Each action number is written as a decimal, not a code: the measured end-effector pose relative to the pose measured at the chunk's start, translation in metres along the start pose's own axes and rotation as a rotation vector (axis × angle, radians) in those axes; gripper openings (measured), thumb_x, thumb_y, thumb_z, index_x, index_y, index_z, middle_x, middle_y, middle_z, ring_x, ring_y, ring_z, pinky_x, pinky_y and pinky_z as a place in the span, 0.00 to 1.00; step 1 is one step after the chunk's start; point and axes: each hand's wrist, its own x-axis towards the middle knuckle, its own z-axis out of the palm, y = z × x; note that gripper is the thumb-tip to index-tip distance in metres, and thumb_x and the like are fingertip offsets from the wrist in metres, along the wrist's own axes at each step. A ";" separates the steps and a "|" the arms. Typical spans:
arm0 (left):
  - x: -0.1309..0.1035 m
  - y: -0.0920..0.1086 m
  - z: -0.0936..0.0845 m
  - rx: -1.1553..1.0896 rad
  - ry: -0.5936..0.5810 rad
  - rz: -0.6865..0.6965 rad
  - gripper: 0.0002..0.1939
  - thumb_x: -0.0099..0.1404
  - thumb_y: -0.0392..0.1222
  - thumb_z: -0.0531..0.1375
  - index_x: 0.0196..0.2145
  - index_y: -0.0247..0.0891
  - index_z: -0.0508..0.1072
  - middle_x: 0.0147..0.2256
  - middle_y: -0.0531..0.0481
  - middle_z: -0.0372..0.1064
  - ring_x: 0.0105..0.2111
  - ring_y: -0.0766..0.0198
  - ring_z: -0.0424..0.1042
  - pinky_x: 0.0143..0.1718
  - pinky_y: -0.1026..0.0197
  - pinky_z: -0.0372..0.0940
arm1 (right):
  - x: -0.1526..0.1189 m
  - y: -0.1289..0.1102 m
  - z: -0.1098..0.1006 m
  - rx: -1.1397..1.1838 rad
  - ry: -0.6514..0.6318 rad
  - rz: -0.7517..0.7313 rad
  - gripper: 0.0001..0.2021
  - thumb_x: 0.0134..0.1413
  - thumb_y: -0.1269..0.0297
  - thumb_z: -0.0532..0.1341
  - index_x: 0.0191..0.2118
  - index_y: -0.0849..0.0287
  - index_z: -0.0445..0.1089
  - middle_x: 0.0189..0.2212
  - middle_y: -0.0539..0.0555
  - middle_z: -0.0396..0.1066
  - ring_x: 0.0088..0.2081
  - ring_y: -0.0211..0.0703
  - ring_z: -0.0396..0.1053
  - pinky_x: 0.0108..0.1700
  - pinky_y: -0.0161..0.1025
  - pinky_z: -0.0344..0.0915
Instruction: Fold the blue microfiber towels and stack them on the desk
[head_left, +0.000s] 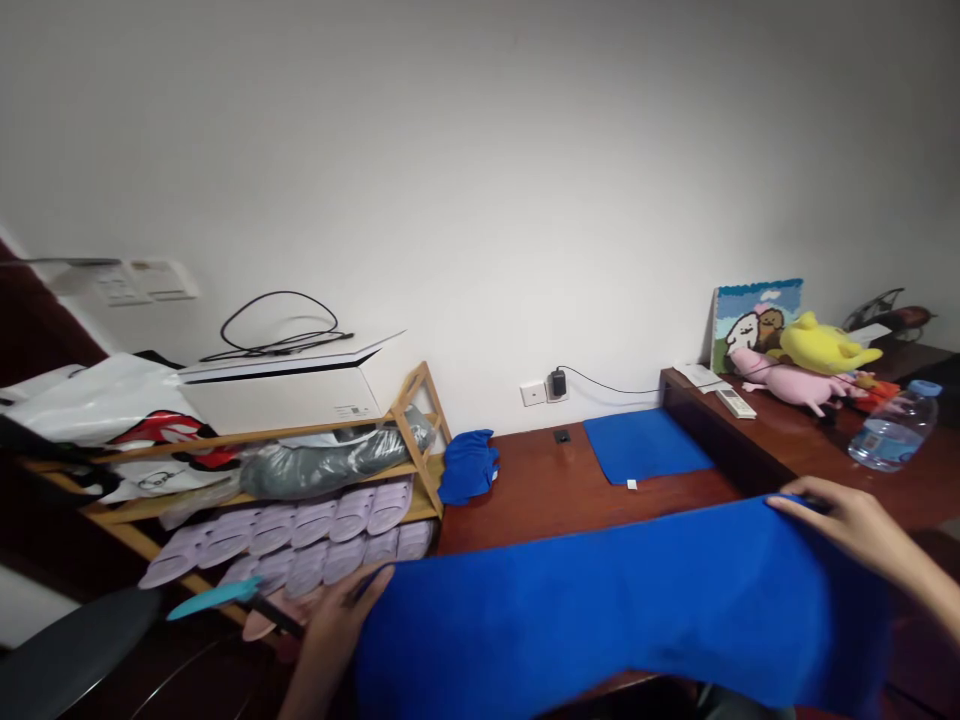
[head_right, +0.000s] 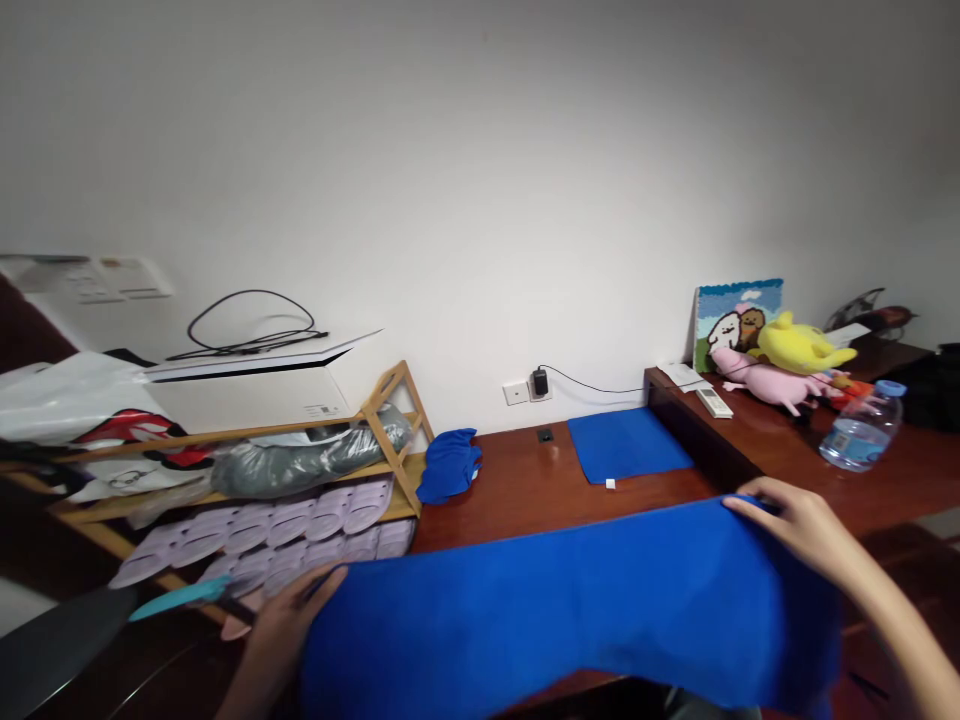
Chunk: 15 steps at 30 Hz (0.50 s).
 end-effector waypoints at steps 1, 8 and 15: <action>0.008 -0.005 0.019 -0.027 -0.068 -0.008 0.39 0.53 0.81 0.59 0.36 0.41 0.83 0.38 0.45 0.85 0.42 0.45 0.83 0.48 0.46 0.78 | 0.011 0.006 0.017 -0.018 -0.016 -0.018 0.28 0.48 0.26 0.62 0.34 0.47 0.78 0.37 0.60 0.82 0.39 0.59 0.78 0.42 0.50 0.73; 0.048 -0.044 0.142 0.060 -0.153 0.000 0.26 0.65 0.65 0.56 0.36 0.39 0.81 0.38 0.43 0.84 0.42 0.49 0.82 0.47 0.51 0.76 | 0.073 0.035 0.170 -0.465 -0.061 -0.060 0.17 0.67 0.50 0.54 0.42 0.52 0.77 0.45 0.62 0.78 0.48 0.58 0.74 0.54 0.54 0.66; 0.015 -0.062 0.203 0.232 -0.032 0.091 0.22 0.72 0.46 0.52 0.53 0.36 0.79 0.60 0.34 0.73 0.61 0.44 0.70 0.65 0.41 0.62 | 0.024 0.040 0.296 -0.514 -0.009 0.016 0.25 0.71 0.60 0.45 0.63 0.55 0.71 0.66 0.62 0.66 0.66 0.55 0.63 0.69 0.55 0.53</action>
